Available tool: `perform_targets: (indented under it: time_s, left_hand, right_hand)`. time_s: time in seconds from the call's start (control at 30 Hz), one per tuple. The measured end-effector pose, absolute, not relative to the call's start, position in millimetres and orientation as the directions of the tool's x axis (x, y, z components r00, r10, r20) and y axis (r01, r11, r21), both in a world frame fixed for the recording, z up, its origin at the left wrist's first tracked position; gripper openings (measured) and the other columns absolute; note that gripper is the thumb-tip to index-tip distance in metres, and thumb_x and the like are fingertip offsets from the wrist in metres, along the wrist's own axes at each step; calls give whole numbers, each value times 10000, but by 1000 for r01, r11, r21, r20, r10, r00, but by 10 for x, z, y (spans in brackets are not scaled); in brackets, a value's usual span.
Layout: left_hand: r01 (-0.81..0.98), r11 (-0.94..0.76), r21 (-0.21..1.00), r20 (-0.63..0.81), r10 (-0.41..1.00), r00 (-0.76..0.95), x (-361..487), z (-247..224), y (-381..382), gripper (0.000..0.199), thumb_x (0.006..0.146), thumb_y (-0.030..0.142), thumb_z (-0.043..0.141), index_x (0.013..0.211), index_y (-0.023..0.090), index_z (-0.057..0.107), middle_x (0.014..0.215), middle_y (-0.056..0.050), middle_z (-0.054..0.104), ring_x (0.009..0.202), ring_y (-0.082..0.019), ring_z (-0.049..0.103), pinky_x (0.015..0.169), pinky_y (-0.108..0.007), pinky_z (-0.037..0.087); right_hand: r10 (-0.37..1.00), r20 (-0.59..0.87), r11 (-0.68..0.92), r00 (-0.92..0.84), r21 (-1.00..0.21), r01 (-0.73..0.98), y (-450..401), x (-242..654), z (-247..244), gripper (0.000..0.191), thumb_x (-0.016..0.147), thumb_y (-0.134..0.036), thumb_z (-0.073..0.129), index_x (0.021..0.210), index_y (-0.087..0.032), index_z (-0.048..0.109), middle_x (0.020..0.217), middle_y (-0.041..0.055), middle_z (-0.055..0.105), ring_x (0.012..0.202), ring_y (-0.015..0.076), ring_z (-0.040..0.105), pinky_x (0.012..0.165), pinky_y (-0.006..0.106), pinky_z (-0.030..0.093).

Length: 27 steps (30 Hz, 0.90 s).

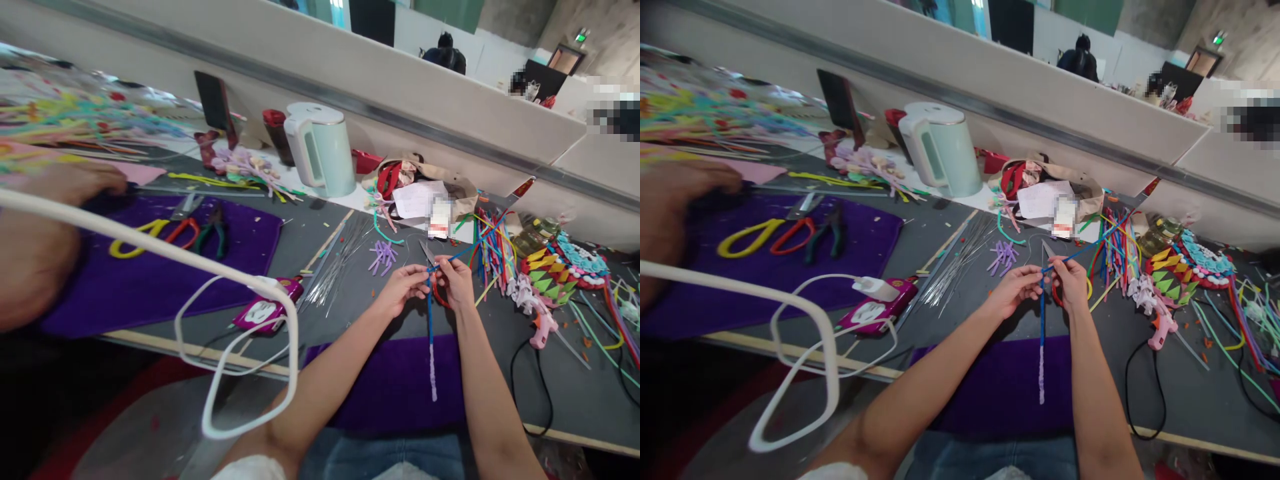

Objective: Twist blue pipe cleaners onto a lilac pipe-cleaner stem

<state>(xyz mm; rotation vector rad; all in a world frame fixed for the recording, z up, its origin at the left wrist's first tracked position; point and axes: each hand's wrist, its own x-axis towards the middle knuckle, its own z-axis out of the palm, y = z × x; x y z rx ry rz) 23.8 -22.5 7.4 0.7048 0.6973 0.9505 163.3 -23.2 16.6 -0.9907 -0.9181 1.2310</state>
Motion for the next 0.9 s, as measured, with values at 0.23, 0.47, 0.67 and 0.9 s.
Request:
perform_targets:
  time_s: [0.23, 0.47, 0.67, 0.9]
  left_hand:
    - [-469, 396, 789, -196, 887, 419, 234, 93, -232, 184, 698, 228, 687, 829, 125, 610, 770, -63, 688, 494, -103, 614, 435, -177, 488]
    - [-476, 384, 791, -170, 886, 431, 240, 85, -239, 189, 738, 294, 652, 810, 127, 600, 783, -72, 684, 503, -105, 619, 449, -181, 494]
    - [-467, 387, 795, -177, 884, 432, 246, 92, -237, 202, 734, 311, 656, 777, 127, 584, 751, -63, 681, 489, -104, 613, 449, -186, 500]
    - [-467, 402, 788, -188, 879, 439, 249, 85, -236, 210, 736, 319, 651, 780, 127, 581, 747, -66, 683, 480, -106, 610, 437, -186, 498]
  right_hand:
    - [957, 100, 159, 271, -965, -207, -211, 1602, 129, 281, 702, -393, 671, 829, -142, 657, 539, -29, 551, 426, 59, 464, 372, 166, 334]
    - [955, 99, 167, 279, -958, -233, -218, 1584, 139, 271, 705, -387, 670, 823, -143, 655, 532, -32, 553, 421, 56, 455, 377, 167, 331]
    - [958, 95, 148, 271, -972, -182, -231, 1555, 146, 303, 687, -404, 679, 829, -138, 655, 562, -25, 562, 443, 63, 461, 378, 168, 336]
    - [957, 90, 136, 277, -979, -150, -231, 1553, 150, 328, 675, -437, 676, 821, -145, 653, 558, -32, 558, 437, 63, 451, 377, 174, 337]
